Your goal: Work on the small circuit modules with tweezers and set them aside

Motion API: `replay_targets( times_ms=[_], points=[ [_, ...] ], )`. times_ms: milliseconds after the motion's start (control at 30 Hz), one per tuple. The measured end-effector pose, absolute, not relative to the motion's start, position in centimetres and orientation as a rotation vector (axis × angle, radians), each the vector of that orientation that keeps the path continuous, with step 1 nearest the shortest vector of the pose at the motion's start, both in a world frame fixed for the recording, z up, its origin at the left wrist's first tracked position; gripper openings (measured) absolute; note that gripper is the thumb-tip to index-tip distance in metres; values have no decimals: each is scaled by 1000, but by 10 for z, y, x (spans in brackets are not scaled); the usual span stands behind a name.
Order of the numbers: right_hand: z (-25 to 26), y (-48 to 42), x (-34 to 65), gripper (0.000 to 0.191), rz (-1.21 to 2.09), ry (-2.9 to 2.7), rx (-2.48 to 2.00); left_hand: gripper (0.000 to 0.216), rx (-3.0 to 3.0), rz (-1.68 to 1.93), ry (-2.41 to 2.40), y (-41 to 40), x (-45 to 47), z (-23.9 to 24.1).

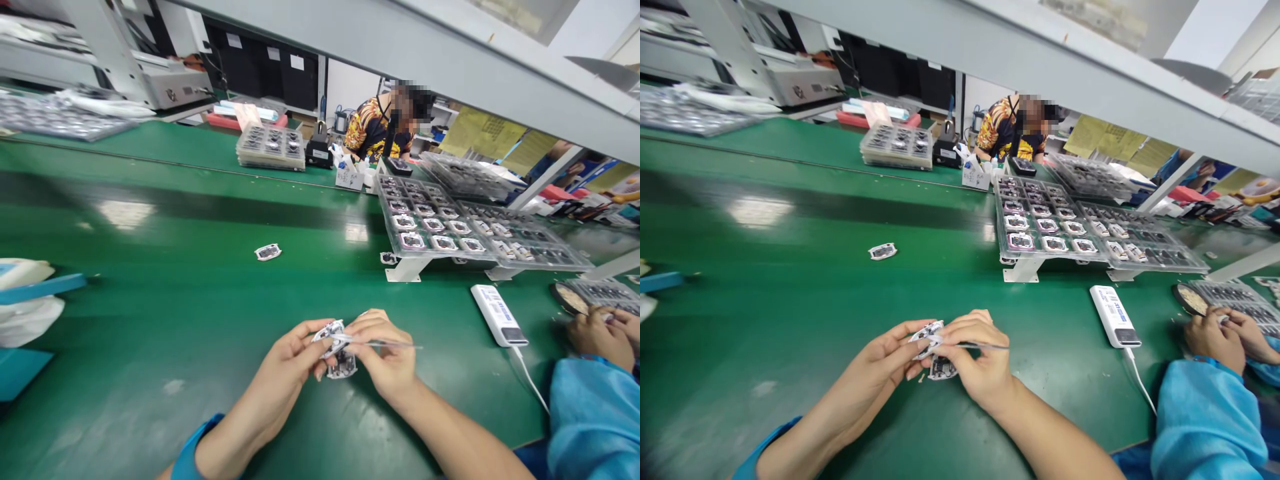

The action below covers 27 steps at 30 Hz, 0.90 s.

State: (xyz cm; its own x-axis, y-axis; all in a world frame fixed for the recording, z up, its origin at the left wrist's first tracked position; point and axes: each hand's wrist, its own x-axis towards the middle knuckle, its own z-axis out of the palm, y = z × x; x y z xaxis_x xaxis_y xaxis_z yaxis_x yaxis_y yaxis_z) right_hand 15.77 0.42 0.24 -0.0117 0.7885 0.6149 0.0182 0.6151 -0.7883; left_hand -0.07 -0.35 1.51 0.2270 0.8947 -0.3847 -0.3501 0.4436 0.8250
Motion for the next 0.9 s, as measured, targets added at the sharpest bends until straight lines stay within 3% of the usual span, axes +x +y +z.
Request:
replay_targets(
  times_ms=[200,533,900],
  points=[
    [6,2,158,13,617,-1694,-712,45,854,939,981,-6,1,15],
    [11,7,161,7,1241,-1130,-876,32,875,950,1070,-3,-5,8],
    [12,12,162,25,1441,-966,-1025,34,880,929,1068,-2,-6,12]
  ],
)
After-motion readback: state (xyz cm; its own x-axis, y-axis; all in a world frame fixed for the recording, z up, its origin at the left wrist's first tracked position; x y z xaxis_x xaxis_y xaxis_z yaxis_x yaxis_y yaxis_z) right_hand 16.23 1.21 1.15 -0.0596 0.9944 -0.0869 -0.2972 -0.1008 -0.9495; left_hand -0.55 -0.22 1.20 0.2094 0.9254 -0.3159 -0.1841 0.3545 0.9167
